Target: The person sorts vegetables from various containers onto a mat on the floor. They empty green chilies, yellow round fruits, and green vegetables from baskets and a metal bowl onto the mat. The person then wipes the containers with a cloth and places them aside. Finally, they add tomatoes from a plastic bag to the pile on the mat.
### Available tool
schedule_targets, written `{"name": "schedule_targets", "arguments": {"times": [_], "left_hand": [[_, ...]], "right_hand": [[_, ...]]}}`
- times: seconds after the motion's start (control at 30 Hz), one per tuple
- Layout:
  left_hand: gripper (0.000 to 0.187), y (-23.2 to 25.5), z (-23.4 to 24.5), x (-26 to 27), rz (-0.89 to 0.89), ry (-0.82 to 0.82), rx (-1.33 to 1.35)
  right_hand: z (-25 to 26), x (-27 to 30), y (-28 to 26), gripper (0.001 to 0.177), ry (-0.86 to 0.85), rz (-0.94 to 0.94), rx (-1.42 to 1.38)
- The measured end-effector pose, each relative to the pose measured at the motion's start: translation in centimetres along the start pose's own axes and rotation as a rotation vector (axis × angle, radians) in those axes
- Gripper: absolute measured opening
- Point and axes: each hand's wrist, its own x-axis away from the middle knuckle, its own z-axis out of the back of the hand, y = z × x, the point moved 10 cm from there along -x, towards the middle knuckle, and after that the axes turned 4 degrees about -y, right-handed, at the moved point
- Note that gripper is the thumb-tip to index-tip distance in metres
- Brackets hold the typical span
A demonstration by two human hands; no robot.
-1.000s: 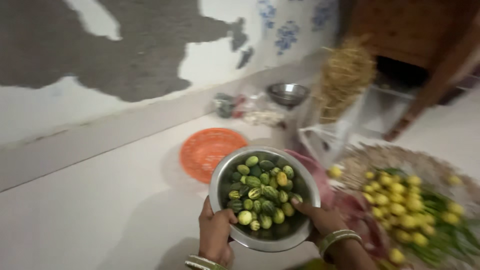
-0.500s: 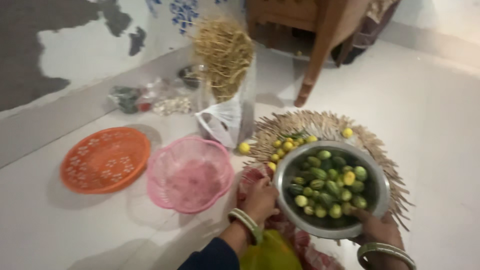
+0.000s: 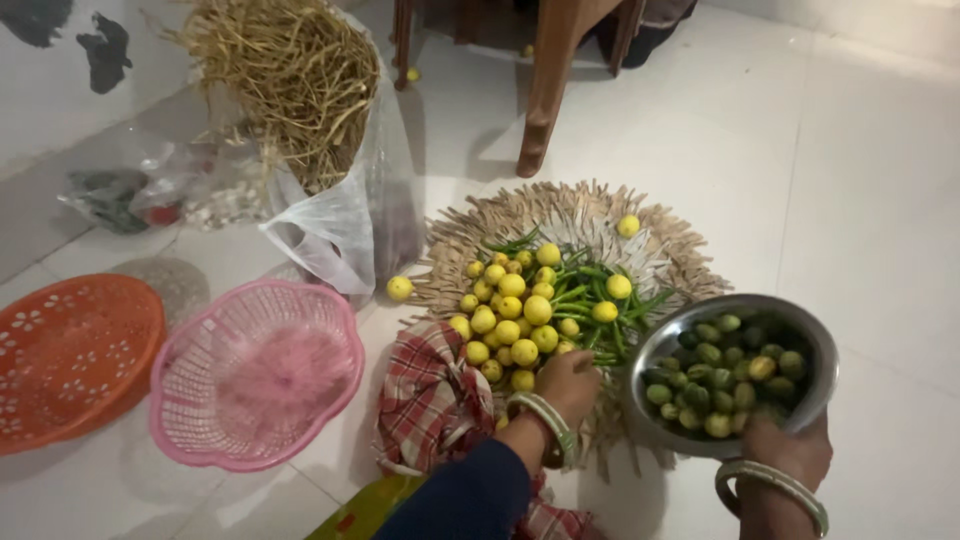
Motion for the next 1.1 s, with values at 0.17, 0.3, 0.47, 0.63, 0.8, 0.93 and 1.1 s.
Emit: {"name": "schedule_targets", "arguments": {"times": [0.17, 0.3, 0.47, 0.63, 0.8, 0.93, 1.1], "left_hand": [[0.043, 0.5, -1.2, -2.4, -0.002, 0.008, -0.132], [0.043, 0.8, -3.0, -3.8, -0.018, -0.037, -0.041], [0.047, 0.0, -3.6, -4.0, 0.052, -0.051, 0.004], [0.045, -1.2, -2.9, -4.3, 0.082, -0.039, -0.027], [0.036, -1.7, -0.8, -5.2, 0.002, 0.143, -0.102], [0.022, -2.4, 5.4, -4.8, -0.034, 0.529, -0.202], [0.015, -4.7, 16.8, -1.2, -0.092, 0.994, -0.351]], "right_hand": [[-2.0, -1.4, -2.5, 0.074, 0.051, 0.103, 0.160], [-3.7, -1.4, -3.7, 0.085, 0.085, 0.142, 0.217], [-4.2, -1.5, -4.7, 0.080, 0.080, 0.154, 0.164], [-6.4, -1.7, -6.2, 0.072, -0.052, 0.338, 0.172], [-10.0, -1.5, -6.8, 0.082, -0.015, 0.487, 0.417], [-13.8, -0.3, -7.2, 0.098, -0.068, 0.475, 0.446], [-16.7, 1.5, -9.5, 0.094, -0.065, 0.464, 0.571]]}}
